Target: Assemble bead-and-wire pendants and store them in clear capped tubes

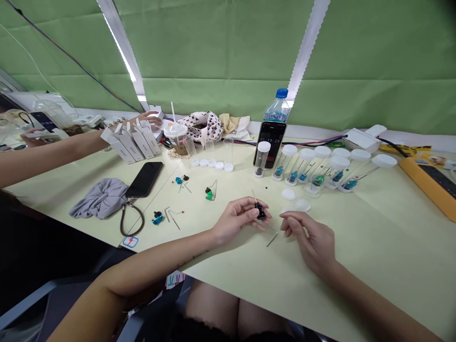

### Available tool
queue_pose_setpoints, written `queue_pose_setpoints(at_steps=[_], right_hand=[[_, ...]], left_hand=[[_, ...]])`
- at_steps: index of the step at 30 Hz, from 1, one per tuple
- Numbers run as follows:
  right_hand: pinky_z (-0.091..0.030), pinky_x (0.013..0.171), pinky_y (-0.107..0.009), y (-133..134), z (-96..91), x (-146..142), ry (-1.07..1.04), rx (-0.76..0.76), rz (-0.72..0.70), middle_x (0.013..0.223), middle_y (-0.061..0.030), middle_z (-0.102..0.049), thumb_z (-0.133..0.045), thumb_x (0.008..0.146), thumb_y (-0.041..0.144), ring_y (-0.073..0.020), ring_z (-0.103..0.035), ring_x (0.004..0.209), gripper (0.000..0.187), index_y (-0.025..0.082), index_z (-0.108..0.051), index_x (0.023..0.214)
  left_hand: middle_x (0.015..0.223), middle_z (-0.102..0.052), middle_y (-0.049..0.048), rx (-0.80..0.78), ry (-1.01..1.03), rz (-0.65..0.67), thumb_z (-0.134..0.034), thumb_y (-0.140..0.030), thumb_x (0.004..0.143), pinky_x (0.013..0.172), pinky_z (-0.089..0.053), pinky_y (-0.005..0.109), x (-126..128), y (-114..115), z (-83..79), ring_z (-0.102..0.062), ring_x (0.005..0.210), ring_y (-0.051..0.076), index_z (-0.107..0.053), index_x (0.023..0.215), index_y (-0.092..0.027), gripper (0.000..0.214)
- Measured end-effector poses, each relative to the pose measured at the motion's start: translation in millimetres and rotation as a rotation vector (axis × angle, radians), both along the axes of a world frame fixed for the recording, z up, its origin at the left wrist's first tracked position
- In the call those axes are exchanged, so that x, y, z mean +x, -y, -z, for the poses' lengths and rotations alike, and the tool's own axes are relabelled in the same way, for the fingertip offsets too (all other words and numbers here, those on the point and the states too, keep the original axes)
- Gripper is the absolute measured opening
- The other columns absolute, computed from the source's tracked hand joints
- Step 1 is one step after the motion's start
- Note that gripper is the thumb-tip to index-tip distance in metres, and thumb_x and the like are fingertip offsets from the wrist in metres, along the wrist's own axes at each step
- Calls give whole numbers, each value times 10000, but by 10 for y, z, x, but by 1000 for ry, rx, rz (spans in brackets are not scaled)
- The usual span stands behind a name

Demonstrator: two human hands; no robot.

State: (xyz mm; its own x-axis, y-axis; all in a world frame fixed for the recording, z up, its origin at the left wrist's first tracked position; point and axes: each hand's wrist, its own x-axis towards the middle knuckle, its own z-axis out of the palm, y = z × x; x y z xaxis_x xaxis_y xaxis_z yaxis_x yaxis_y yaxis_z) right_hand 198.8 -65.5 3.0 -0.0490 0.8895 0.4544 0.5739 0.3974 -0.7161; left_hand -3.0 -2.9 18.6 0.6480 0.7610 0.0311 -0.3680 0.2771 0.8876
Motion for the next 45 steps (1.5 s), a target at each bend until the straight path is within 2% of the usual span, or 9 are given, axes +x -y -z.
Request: queue_pose_setpoints(at_steps=[7, 11, 14, 20, 26, 32, 34, 38, 45], right_hand=[[-443, 541, -259, -32, -38, -20, -330, -152, -101, 707, 7, -585, -504, 946, 328, -111, -509, 532, 176, 219, -627, 1007], [-456, 552, -272, -94, -62, -24, -515, -275, -243, 739, -7, -542, -507, 944, 359, -109, -481, 547, 261, 211, -638, 1115], [-480, 570, -274, -121, -109, 1, -554, -253, -243, 827, -33, -565, -560, 913, 352, -116, -529, 594, 210, 216, -681, 1017], [-528, 633, -286, -39, -368, -5, -282, -192, -256, 894, -59, -656, -578, 905, 285, -163, -625, 710, 129, 231, -694, 888], [-521, 673, -289, 111, -629, -42, -43, 59, -259, 854, -40, -697, -528, 923, 199, -184, -660, 791, 155, 253, -661, 864], [-518, 773, -343, 31, -996, 250, -53, 158, -42, 834, -37, -680, -581, 894, 251, -218, -656, 848, 134, 251, -657, 784], [-519, 714, -331, -56, -1136, 371, -141, 141, 94, 833, -38, -664, -604, 881, 304, -214, -646, 819, 141, 242, -658, 766], [-525, 658, -314, -244, -1308, 507, -176, 17, 114, 834, -50, -670, -614, 862, 407, -179, -622, 716, 226, 206, -674, 778], [-516, 625, -273, -409, -1222, 497, -72, -63, 77, 768, -37, -651, -577, 868, 471, -157, -592, 672, 292, 198, -655, 799]], left_hand=[[761, -548, 36, -90, -5, 195, -688, -411, 797, 638, -354, 220, 5, 0, 68, -461, 649, 75, -705, 1058, -123, 388], [743, -571, 38, -62, -75, 213, -691, -441, 785, 599, -304, 229, 12, -25, 105, -424, 601, 66, -714, 1034, -116, 409], [742, -594, 39, -21, -127, 213, -686, -446, 788, 597, -306, 229, 21, -41, 139, -425, 584, 62, -715, 1012, -111, 404], [736, -643, 50, 38, -151, 137, -740, -440, 730, 597, -360, 222, 33, -2, 158, -494, 611, 84, -692, 934, -103, 396], [805, -676, 77, 56, -98, 124, -792, -450, 659, 670, -463, 271, 64, 31, 94, -589, 672, 130, -647, 935, -113, 459], [942, -654, 98, 240, -196, -154, -659, -448, 806, 807, -464, 306, 131, -28, 135, -591, 832, 149, -585, 1059, -131, 412], [1063, -620, 100, 356, -287, -257, -670, -401, 805, 896, -446, 328, 174, -44, 135, -577, 970, 170, -554, 1118, -158, 412], [1258, -535, 119, 523, -362, -284, -746, -336, 732, 1013, -383, 400, 353, -70, 73, -505, 1179, 225, -482, 1205, -196, 560], [1206, -588, 113, 578, -318, -172, -796, -299, 670, 1026, -370, 450, 792, -186, 5, -543, 1153, 247, -413, 1284, -223, 728]])
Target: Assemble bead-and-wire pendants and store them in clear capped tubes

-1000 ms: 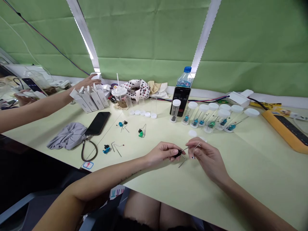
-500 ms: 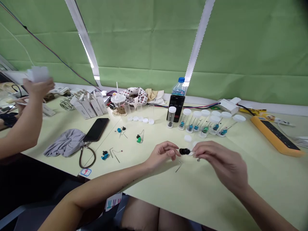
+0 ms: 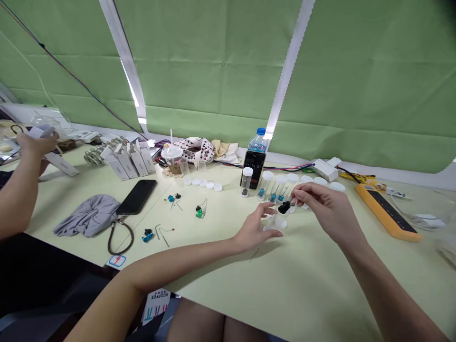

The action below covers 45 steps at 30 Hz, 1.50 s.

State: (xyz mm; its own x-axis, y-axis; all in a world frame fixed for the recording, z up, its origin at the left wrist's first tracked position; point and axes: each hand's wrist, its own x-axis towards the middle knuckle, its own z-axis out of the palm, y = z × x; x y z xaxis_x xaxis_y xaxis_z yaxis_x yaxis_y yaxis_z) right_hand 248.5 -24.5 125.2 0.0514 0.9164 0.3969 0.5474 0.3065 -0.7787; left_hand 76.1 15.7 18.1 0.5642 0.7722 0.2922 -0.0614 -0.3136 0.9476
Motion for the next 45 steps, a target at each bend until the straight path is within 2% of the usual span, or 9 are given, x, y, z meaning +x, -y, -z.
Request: queue_pose_setpoints(at_steps=[4, 12, 16, 19, 22, 27, 35, 40, 45], right_hand=[[-509, 644, -271, -44, 75, 8, 15, -43, -32, 758, -35, -652, -569, 872, 484, -153, -586, 670, 316, 194, -624, 759], [-420, 551, -253, -58, 134, -104, 122, -96, -194, 686, -12, -600, -507, 918, 428, -148, -549, 636, 284, 197, -629, 806], [-392, 548, -252, -80, 197, -181, 145, -108, -225, 706, -4, -586, -489, 931, 398, -142, -532, 643, 262, 205, -622, 815], [-386, 560, -259, -80, 213, -213, 158, -110, -227, 759, -12, -600, -487, 936, 367, -142, -524, 663, 231, 210, -616, 825], [-396, 585, -270, -73, 234, -239, 162, -77, -237, 809, -25, -596, -484, 940, 336, -150, -522, 696, 204, 214, -597, 822], [-394, 584, -277, -78, 314, -276, 192, -29, -205, 880, -34, -562, -500, 927, 285, -147, -509, 705, 175, 214, -547, 774], [-448, 666, -304, -48, 370, -298, 93, 64, -187, 935, -41, -606, -561, 910, 283, -183, -576, 837, 102, 244, -652, 885], [-437, 680, -312, -29, 372, -311, 213, 235, -155, 865, -39, -605, -537, 922, 234, -174, -567, 782, 151, 231, -671, 852], [-398, 577, -297, -51, 328, -287, 355, 28, -226, 824, -40, -537, -494, 941, 350, -156, -509, 677, 267, 219, -677, 797]], left_hand=[[1071, -638, 72, -25, 14, 71, -692, -202, 764, 992, -403, 417, 49, -38, 32, -591, 1054, 211, -411, 1292, -231, 599], [998, -581, 38, 44, -72, 16, -622, -254, 828, 942, -443, 363, -256, 10, -19, -557, 969, 170, -380, 1354, -262, 580], [1031, -554, 40, 49, -74, -18, -605, -252, 843, 938, -459, 360, -342, 17, 26, -546, 1005, 167, -331, 1378, -288, 602], [1103, -555, 62, 132, -72, -42, -572, -269, 874, 946, -460, 371, -370, 15, 88, -543, 1042, 174, -279, 1403, -294, 605], [1225, -534, 85, 266, -98, -40, -528, -244, 898, 943, -463, 378, -385, -3, 136, -542, 1077, 185, -325, 1382, -305, 528], [1108, -568, 63, 393, -145, -18, -491, -186, 903, 891, -487, 362, -382, -31, 157, -564, 1002, 174, -404, 1319, -293, 437], [1087, -552, 57, 239, -64, 9, -535, -203, 876, 889, -516, 357, -388, -83, 105, -578, 976, 159, -422, 1199, -252, 345], [1190, -520, 82, 262, 18, 64, -539, -197, 877, 932, -503, 394, -402, -144, 159, -585, 1031, 174, -379, 1231, -264, 395], [1110, -575, 83, 169, 63, 107, -577, -216, 864, 915, -503, 385, -413, -151, 176, -613, 969, 164, -263, 1322, -270, 558]])
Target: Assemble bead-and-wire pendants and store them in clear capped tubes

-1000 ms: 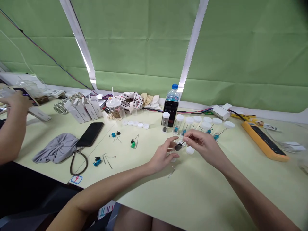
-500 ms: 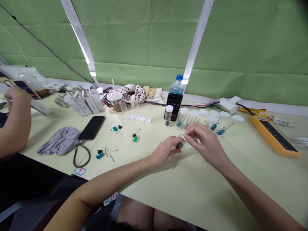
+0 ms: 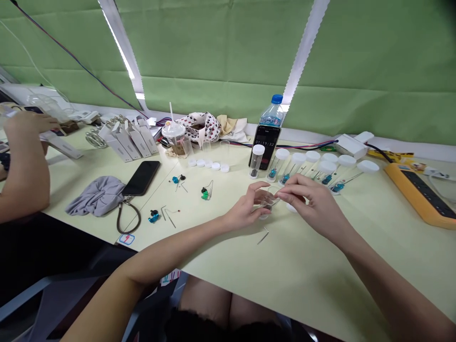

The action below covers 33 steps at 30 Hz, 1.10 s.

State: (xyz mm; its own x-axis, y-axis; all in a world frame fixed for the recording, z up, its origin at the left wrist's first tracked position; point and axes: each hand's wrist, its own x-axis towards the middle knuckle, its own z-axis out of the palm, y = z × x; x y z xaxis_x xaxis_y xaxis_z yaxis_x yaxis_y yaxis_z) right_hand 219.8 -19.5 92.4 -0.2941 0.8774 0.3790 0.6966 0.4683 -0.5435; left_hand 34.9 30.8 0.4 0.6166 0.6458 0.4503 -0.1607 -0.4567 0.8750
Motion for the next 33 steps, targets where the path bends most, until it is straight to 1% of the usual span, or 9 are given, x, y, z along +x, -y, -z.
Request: queue_pose_setpoints(at_steps=[6, 8, 11, 13, 17, 22, 24, 29, 33], right_hand=[[-428, 663, -312, 12, -6, 7, 157, -59, -64, 851, -45, -455, -359, 988, 400, -162, -499, 745, 457, 193, -607, 665], [-439, 677, -315, 8, 12, 19, 169, -52, -102, 886, -50, -464, -357, 988, 412, -168, -508, 772, 441, 207, -641, 720], [-452, 721, -327, 12, 26, 30, 91, 135, -56, 978, -71, -486, -421, 969, 410, -194, -525, 866, 296, 235, -658, 992], [-449, 729, -319, 43, 34, -1, 97, 262, -65, 968, -75, -508, -471, 958, 343, -193, -535, 872, 218, 211, -626, 1037], [-412, 611, -282, 183, 147, -182, 560, 92, -353, 865, -26, -582, -479, 901, 103, -154, -548, 723, 158, 202, -592, 853], [-349, 463, -282, 379, 466, -433, 867, 62, -340, 768, -30, -619, -565, 691, -40, -157, -553, 595, 232, 184, -577, 749], [-327, 416, -280, 442, 586, -496, 871, 70, -301, 728, -39, -623, -553, 667, -66, -152, -548, 561, 268, 187, -586, 748], [-297, 358, -327, 541, 806, -551, 676, 109, -201, 625, -57, -572, -387, 852, 47, -178, -500, 488, 309, 247, -544, 677], [-282, 389, -338, 497, 742, -489, 379, 63, -231, 593, -43, -537, -364, 925, 140, -158, -430, 455, 331, 258, -510, 652]], left_hand=[[1084, -611, 69, -137, -35, 43, -624, -203, 820, 945, -476, 388, -5, 14, -49, -622, 992, 182, -387, 1275, -252, 516], [1091, -609, 67, -148, -43, 36, -626, -197, 816, 947, -469, 388, -5, 8, -55, -616, 1001, 183, -444, 1230, -241, 455], [1086, -610, 72, -200, 4, -32, -642, -205, 809, 927, -468, 374, -19, -47, -49, -598, 1029, 190, -500, 1177, -224, 395], [1044, -614, 68, -252, 49, -92, -672, -213, 787, 882, -478, 351, -35, -111, -35, -600, 997, 184, -515, 1168, -218, 412], [958, -604, 42, -350, 104, -197, -765, -213, 688, 823, -479, 316, -56, -215, -13, -594, 904, 158, -555, 1101, -208, 463], [906, -571, 17, -410, 148, -258, -796, -243, 642, 758, -484, 289, -38, -203, -35, -576, 882, 151, -561, 1063, -210, 484], [904, -562, 12, -432, 153, -275, -789, -259, 654, 738, -490, 279, -28, -177, -44, -569, 847, 138, -546, 1071, -210, 486], [910, -563, 14, -455, 121, -276, -788, -250, 661, 736, -495, 268, -18, -143, -44, -569, 823, 124, -520, 1086, -203, 504], [933, -580, 23, -434, 107, -292, -790, -261, 666, 744, -497, 274, -21, -129, -38, -587, 828, 128, -521, 1087, -207, 503]])
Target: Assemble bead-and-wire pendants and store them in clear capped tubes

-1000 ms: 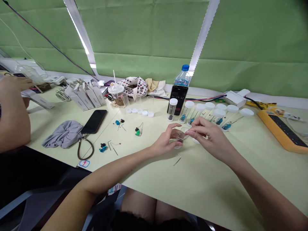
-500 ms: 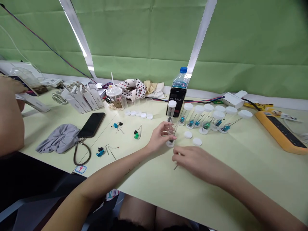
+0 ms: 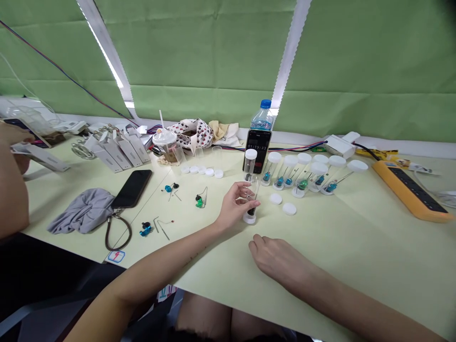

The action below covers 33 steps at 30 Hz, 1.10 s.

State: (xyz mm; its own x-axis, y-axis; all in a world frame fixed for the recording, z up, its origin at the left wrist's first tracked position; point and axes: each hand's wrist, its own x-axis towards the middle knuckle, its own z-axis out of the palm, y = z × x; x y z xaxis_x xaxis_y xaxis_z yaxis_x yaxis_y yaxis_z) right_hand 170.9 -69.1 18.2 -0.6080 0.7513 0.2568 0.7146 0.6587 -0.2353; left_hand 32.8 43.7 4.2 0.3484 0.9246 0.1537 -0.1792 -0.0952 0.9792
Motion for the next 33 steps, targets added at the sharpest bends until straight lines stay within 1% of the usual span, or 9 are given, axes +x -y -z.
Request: queue_pose_setpoints(at_steps=[4, 6, 7, 10, 14, 18, 26, 30, 33], right_hand=[[-353, 464, -301, -142, -410, 147, -119, -214, -34, 651, -8, -558, -434, 909, 150, -148, -486, 527, 237, 234, -516, 703], [-416, 525, -289, -213, -654, 248, -145, -237, -29, 701, 3, -586, -448, 917, 160, -141, -536, 594, 183, 226, -547, 778], [-457, 586, -290, -244, -757, 300, -251, -260, -6, 769, -5, -618, -476, 920, 176, -140, -571, 653, 136, 225, -572, 837], [-492, 673, -313, -314, -920, 430, -654, -92, 84, 858, -31, -649, -579, 888, 203, -178, -618, 808, 56, 240, -611, 861], [-490, 652, -329, -377, -861, 473, -764, 68, 217, 876, -42, -626, -632, 856, 215, -200, -608, 843, 49, 250, -639, 823], [-477, 575, -307, -414, -784, 444, -708, 38, 268, 906, -49, -615, -615, 869, 247, -191, -594, 814, 42, 249, -638, 835], [-443, 527, -285, -392, -813, 475, -543, 53, 282, 932, -52, -614, -550, 909, 270, -160, -580, 731, 102, 234, -629, 855], [-450, 565, -279, -401, -809, 471, -445, 53, 266, 1011, -55, -605, -500, 939, 262, -134, -574, 698, 131, 232, -625, 963], [-460, 605, -286, -433, -822, 533, -383, 68, 339, 1031, -51, -616, -485, 944, 278, -141, -590, 712, 153, 234, -609, 1022]], left_hand=[[989, -601, 37, 74, -16, -17, -771, -272, 698, 794, -497, 298, -1, 37, 8, -604, 875, 140, -519, 1127, -220, 501], [1010, -618, 45, 127, -34, -17, -773, -269, 699, 838, -496, 318, 3, 67, 5, -606, 919, 155, -527, 1124, -221, 493], [1019, -626, 49, 154, -48, -14, -775, -270, 698, 860, -493, 329, 6, 85, 0, -608, 934, 162, -536, 1111, -219, 479], [1025, -641, 60, 231, -88, 5, -773, -266, 705, 898, -490, 349, 19, 141, -22, -618, 946, 173, -570, 1046, -202, 402], [994, -648, 62, 295, -92, 37, -773, -259, 708, 914, -496, 358, 31, 191, -37, -624, 947, 180, -590, 992, -189, 344], [989, -648, 61, 305, -74, 56, -776, -266, 708, 923, -501, 367, 30, 191, -25, -628, 951, 184, -587, 1003, -190, 358], [1015, -646, 61, 299, -69, 49, -752, -258, 733, 933, -495, 363, 27, 186, -18, -621, 967, 180, -593, 1004, -195, 320], [1080, -648, 79, 296, -63, 99, -688, -259, 796, 949, -484, 372, 21, 201, -17, -619, 1008, 188, -596, 1071, -197, 297], [1149, -641, 96, 269, -51, 109, -649, -268, 829, 962, -472, 376, 16, 195, -1, -614, 1047, 198, -586, 1126, -195, 312]])
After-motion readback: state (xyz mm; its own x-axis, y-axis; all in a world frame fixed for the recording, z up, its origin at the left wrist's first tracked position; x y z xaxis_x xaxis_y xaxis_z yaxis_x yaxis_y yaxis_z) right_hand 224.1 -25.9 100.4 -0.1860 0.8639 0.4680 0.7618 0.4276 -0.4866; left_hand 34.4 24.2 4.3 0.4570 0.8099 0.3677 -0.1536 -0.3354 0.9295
